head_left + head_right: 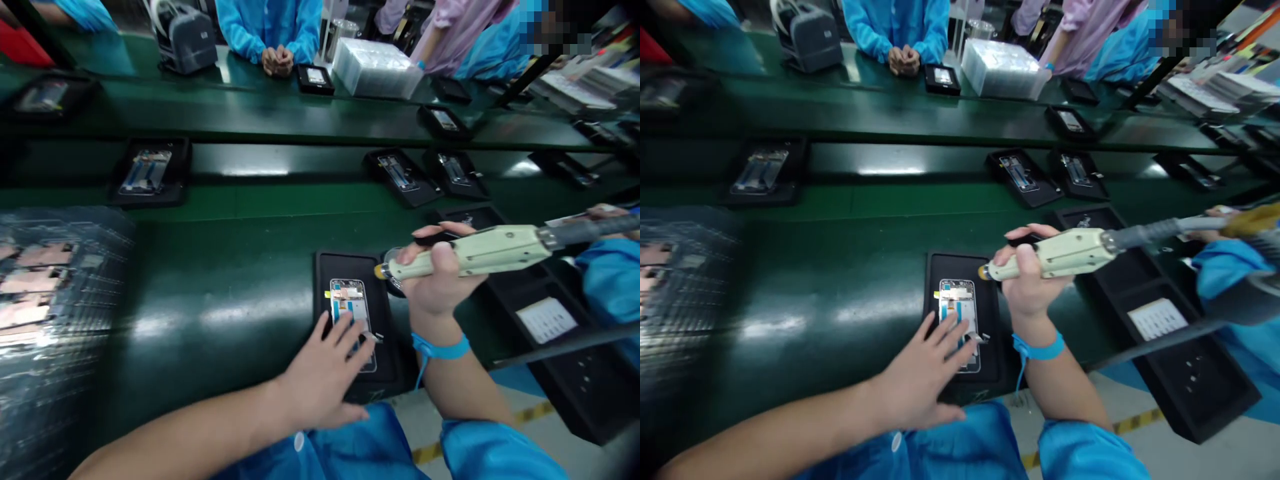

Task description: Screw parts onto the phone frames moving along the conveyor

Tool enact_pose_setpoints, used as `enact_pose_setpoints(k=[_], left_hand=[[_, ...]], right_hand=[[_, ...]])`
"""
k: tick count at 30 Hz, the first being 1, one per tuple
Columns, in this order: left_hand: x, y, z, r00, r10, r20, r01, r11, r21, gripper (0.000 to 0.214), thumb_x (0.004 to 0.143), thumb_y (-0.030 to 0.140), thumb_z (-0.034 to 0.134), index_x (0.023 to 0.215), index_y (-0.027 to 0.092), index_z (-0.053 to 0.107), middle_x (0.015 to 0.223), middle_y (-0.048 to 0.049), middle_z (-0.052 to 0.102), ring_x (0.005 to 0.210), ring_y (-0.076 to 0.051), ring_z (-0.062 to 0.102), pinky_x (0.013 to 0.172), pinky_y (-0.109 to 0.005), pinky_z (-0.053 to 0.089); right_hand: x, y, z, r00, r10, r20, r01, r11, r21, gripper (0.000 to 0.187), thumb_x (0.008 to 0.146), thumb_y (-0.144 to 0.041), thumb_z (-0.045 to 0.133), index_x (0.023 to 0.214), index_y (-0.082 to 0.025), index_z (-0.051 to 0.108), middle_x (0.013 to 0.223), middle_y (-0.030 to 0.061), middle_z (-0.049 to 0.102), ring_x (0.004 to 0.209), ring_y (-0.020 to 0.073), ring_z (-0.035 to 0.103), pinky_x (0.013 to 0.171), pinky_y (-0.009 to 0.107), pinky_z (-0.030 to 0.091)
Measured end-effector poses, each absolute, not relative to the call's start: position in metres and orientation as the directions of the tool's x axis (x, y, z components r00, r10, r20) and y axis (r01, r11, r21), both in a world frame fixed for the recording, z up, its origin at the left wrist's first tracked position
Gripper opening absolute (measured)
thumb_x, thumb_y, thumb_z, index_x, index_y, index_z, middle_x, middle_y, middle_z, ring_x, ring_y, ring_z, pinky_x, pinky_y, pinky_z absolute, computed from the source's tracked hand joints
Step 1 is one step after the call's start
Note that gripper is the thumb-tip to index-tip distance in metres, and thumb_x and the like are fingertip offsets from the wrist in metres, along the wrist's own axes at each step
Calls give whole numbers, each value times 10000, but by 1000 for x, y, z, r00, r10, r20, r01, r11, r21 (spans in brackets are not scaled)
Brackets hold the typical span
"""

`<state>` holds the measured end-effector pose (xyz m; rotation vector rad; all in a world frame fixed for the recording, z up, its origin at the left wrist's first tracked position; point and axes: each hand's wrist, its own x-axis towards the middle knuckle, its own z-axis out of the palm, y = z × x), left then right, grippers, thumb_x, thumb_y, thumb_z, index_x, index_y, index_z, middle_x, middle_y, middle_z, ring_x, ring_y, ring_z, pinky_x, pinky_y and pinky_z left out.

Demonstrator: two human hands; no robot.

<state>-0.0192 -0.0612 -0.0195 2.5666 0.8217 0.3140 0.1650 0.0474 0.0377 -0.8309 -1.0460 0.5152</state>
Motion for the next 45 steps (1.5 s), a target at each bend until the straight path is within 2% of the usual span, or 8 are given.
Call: enact_pose_setpoints(k=[4,11,15,18,21,25,33,45], left_hand=[[-16,-57,-31,748,660,69,595,-714,369,705,975,541,538,1550,164,386,1598,-168,411,1511,-372,307,1239,-605,209],[-52,101,-49,412,869,274,857,-471,208,314,981,278,555,1265,315,681,1504,-64,543,1503,-291,344,1224,-571,255],[-55,174,-41,242,906,348,926,-323,197,355,991,218,462,1262,190,689,1436,-178,569,1467,-383,376,1166,-643,304],[-29,196,-36,230,895,383,926,-322,195,386,999,210,406,1261,126,677,1442,-225,545,1464,-405,366,1180,-669,245],[22,202,-36,370,859,353,871,-453,191,369,1004,245,425,1270,175,671,1426,-159,583,1429,-314,434,1206,-537,298],[109,207,-42,489,820,296,802,-556,217,362,1003,321,476,1317,244,639,1391,-97,609,1315,-258,529,1117,-422,425],[231,242,-44,294,926,238,875,-360,324,399,1003,399,511,1336,202,606,1193,-194,596,1175,-367,515,968,-500,434],[164,237,-33,165,911,377,822,-339,458,220,1030,294,491,1152,176,630,1142,-151,569,1123,-269,552,1003,-397,459]], right_hand=[[198,54,37,521,656,546,68,606,-792,179,771,-205,691,950,-219,695,793,40,665,442,142,590,417,307,489],[231,53,21,567,615,548,140,584,-800,221,789,-295,761,985,-224,686,844,23,706,465,142,613,436,305,522],[238,53,9,539,680,497,177,485,-856,288,800,-309,773,1038,-184,668,854,32,735,538,144,652,544,307,573],[238,50,5,489,725,485,240,423,-874,270,824,-329,754,1040,-184,681,892,47,754,639,160,694,667,325,603],[233,44,9,408,754,514,320,410,-854,247,832,-344,737,1029,-200,695,952,62,761,780,196,730,774,349,616],[228,37,22,308,745,592,361,484,-797,247,834,-333,718,1053,-222,687,950,59,764,855,228,743,806,358,630],[230,39,18,266,736,622,349,528,-774,204,875,-286,672,1075,-246,686,1011,54,759,936,244,747,869,378,635],[234,37,13,311,681,663,435,519,-736,236,860,-313,704,1073,-215,675,933,59,762,820,233,747,759,347,635]])
